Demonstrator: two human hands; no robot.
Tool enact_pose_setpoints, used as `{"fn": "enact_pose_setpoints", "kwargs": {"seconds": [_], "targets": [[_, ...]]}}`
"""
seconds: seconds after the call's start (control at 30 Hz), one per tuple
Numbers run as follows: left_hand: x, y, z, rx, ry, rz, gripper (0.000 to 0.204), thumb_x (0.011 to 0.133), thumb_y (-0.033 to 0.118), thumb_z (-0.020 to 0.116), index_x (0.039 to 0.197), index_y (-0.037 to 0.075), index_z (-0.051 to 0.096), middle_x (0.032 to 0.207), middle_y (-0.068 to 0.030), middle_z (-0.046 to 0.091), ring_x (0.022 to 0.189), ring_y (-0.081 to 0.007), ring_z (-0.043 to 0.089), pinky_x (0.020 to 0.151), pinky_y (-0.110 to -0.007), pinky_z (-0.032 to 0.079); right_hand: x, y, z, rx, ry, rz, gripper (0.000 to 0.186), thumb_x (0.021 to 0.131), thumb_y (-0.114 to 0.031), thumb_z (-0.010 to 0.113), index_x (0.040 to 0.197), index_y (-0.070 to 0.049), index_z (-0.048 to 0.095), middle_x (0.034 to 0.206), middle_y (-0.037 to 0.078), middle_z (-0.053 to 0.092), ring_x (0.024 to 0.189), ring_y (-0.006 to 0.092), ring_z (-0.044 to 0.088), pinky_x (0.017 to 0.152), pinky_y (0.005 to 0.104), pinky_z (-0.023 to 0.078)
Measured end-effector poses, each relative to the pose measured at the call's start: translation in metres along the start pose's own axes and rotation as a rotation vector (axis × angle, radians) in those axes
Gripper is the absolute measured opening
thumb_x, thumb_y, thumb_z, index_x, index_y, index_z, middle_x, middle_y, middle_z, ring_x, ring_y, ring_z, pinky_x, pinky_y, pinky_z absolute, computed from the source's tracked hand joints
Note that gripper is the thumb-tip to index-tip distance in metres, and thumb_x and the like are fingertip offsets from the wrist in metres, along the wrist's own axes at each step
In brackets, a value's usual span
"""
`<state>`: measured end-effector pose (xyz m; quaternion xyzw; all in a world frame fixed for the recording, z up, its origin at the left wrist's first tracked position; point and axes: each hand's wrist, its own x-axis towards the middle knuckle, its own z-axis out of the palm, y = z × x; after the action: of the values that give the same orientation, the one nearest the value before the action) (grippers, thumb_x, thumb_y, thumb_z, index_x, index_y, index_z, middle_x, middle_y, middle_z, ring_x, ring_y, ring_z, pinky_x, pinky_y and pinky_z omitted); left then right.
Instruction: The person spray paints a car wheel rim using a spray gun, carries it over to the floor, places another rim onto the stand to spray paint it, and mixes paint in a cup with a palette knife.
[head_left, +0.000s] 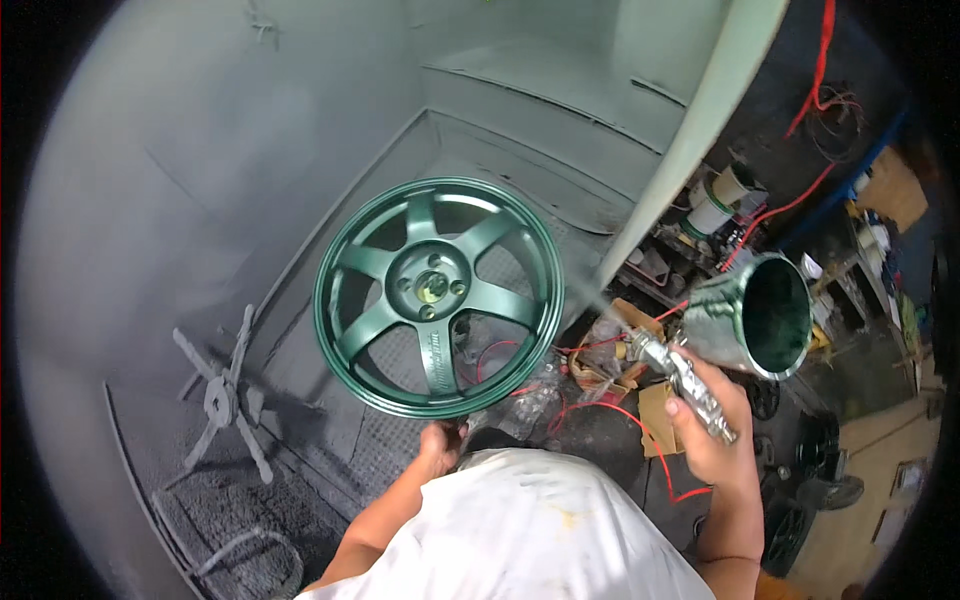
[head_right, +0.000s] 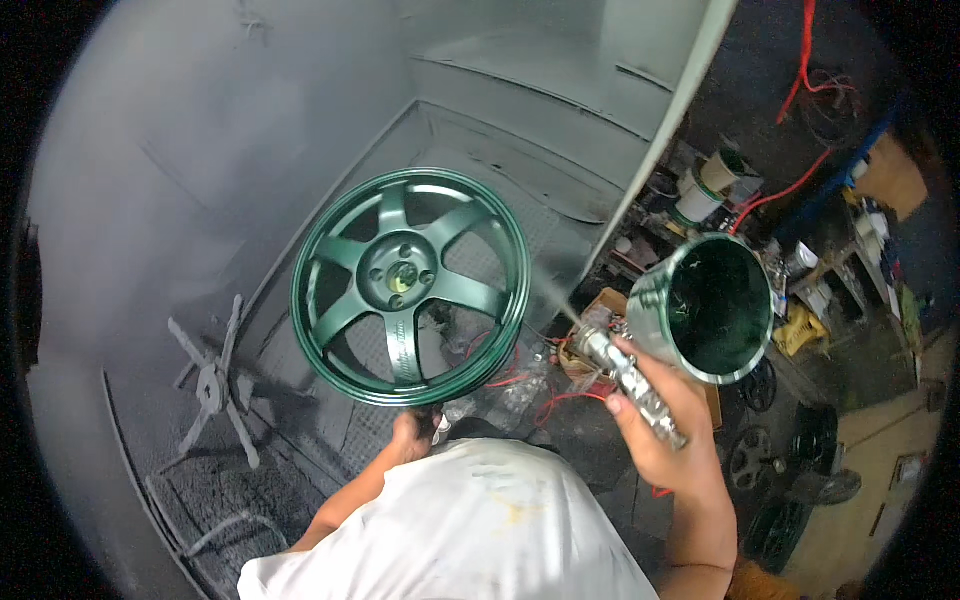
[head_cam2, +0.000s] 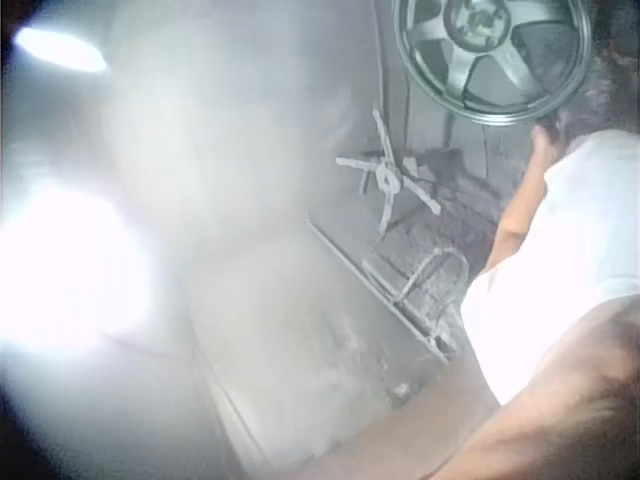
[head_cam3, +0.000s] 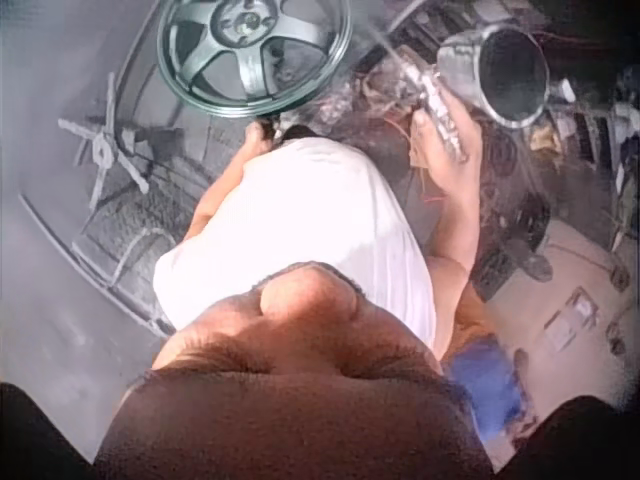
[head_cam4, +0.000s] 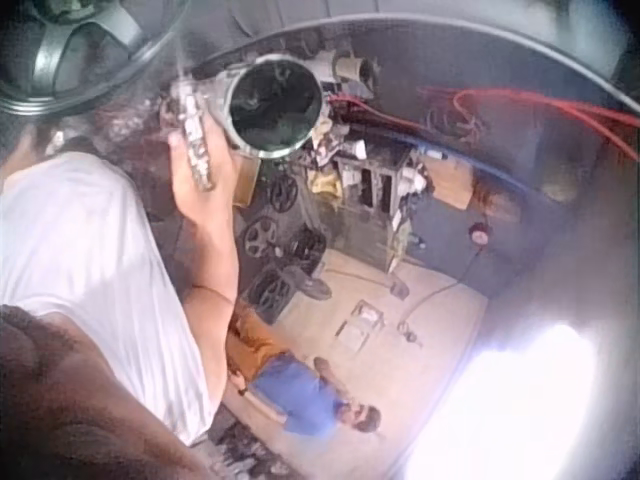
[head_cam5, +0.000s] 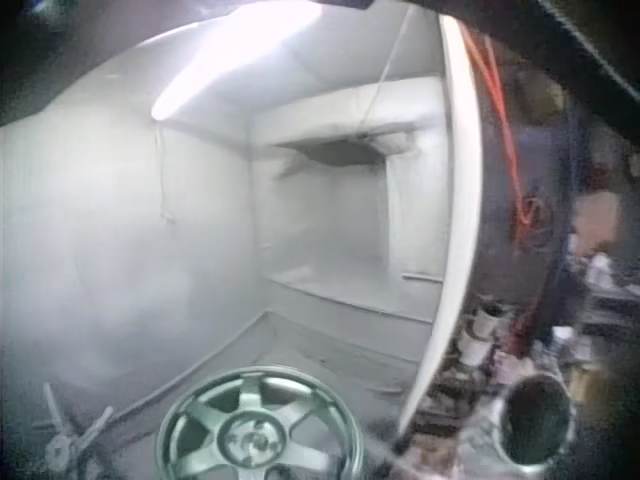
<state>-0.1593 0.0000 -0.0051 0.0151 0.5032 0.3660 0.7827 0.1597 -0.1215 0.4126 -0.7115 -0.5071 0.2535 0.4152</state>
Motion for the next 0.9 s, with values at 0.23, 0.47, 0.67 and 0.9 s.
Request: {"fn": "enact_pose_setpoints", "kwargs": {"seconds": [0.23, 0.47, 0.67, 0.9], "targets": [[0.064, -0.008, -0.066, -0.026, -0.212, -0.075, 0.021, 0.086, 0.002, 0.054, 0.105, 0.002, 0.062, 0.099, -0.0072, 0.063, 0.088, -0.0220, 0.062, 0.079, -0.031, 0.057, -0.014, 0.030, 0.000, 0.140, -0.345, 0.019, 0.048, 0.097, -0.021, 0.073, 0.140, -0.005, 0.060, 0.127, 0.013, 0.071, 0.117, 0.0206, 0.066, 0.101, 0.0350, 0.051], [0.089, -0.015, -0.059, 0.044, -0.177, -0.047, 0.027, 0.080, 0.004, 0.054, 0.105, -0.002, 0.062, 0.101, -0.0114, 0.066, 0.092, -0.0246, 0.064, 0.083, -0.033, 0.055, -0.004, 0.018, 0.034, 0.473, -0.510, -0.185, 0.052, 0.101, -0.023, 0.065, 0.147, -0.004, 0.052, 0.135, 0.015, 0.066, 0.122, 0.0247, 0.064, 0.101, 0.0351, 0.049], [0.062, -0.006, -0.024, 0.016, -0.186, 0.010, 0.031, 0.081, -0.002, 0.052, 0.110, -0.005, 0.062, 0.113, -0.0144, 0.067, 0.107, -0.0269, 0.065, 0.091, -0.034, 0.056, -0.007, 0.026, -0.009, 0.107, -0.026, -0.202, 0.050, 0.098, -0.013, 0.067, 0.145, -0.005, 0.054, 0.132, 0.017, 0.068, 0.116, 0.0299, 0.069, 0.100, 0.0375, 0.053], [0.081, 0.010, -0.060, 0.018, -0.191, -0.031, 0.028, 0.087, 0.005, 0.051, 0.111, -0.003, 0.064, 0.112, -0.0141, 0.067, 0.105, -0.0276, 0.064, 0.089, -0.034, 0.055, -0.011, 0.032, 0.024, 0.395, -0.517, 0.063, 0.050, 0.096, -0.020, 0.069, 0.143, -0.006, 0.057, 0.132, 0.015, 0.067, 0.122, 0.0237, 0.063, 0.105, 0.0374, 0.047]]}}
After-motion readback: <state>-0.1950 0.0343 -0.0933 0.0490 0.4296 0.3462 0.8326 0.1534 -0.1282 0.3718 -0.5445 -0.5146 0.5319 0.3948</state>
